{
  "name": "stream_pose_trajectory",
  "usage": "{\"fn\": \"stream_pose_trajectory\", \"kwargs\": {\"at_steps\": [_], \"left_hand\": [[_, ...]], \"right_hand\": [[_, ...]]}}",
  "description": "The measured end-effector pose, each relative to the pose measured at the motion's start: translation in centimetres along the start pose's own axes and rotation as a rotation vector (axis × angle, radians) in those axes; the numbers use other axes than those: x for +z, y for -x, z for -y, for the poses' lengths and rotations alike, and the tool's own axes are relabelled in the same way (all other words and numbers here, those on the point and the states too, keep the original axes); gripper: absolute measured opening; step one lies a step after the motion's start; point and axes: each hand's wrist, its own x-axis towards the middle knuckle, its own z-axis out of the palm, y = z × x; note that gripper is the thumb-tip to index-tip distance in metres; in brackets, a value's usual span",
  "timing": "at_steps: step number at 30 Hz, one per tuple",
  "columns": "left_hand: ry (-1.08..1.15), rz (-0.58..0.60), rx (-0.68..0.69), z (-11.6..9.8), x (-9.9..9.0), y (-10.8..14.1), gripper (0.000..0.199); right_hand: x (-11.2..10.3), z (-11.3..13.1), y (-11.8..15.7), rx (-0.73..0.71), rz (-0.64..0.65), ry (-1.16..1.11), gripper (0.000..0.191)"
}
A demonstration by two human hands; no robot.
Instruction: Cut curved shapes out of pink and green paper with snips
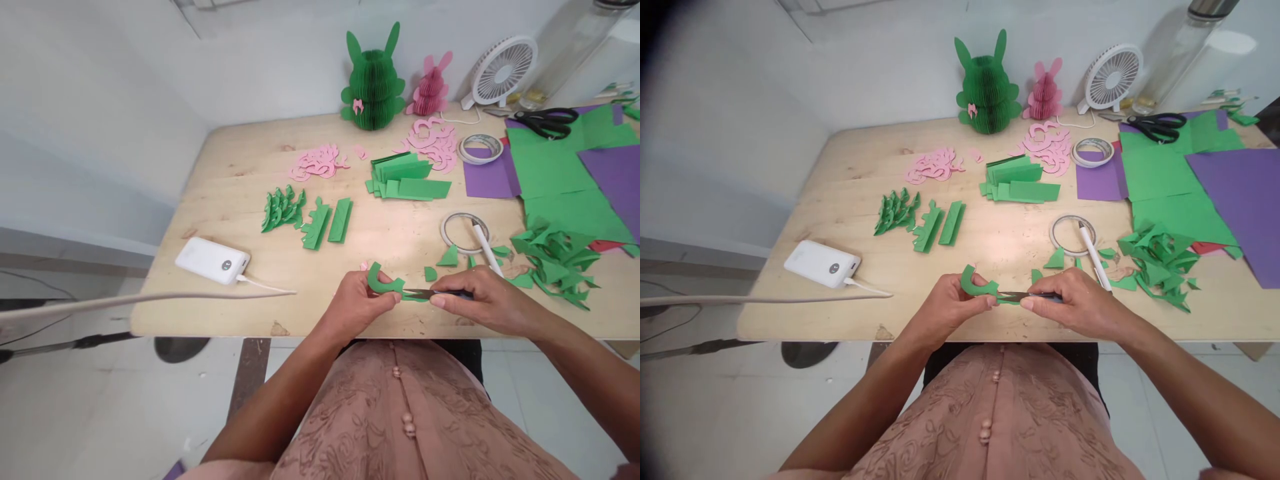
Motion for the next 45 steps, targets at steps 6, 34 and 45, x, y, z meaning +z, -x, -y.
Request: {"fn": "stream_pose_trajectory", "kwargs": {"at_steps": [6, 34, 45], "left_hand": [[-0.046, 0.02, 0.037, 0.16, -0.19, -0.04, 0.018], [-0.142, 0.113, 0.081, 0.9, -0.75, -0.07, 0.012], [-0.048, 0.092, 0.042, 0.93, -0.22, -0.05, 0.016]], "right_hand": [[0.02, 0.03, 0.25, -0.005, -0.019, 0.037, 0.04], [0.12, -0.12, -0.01, -0.075, 0.013, 0.076, 0.039], [0.33, -0.01, 0.18, -0.061, -0.004, 0.061, 0.037]]}}
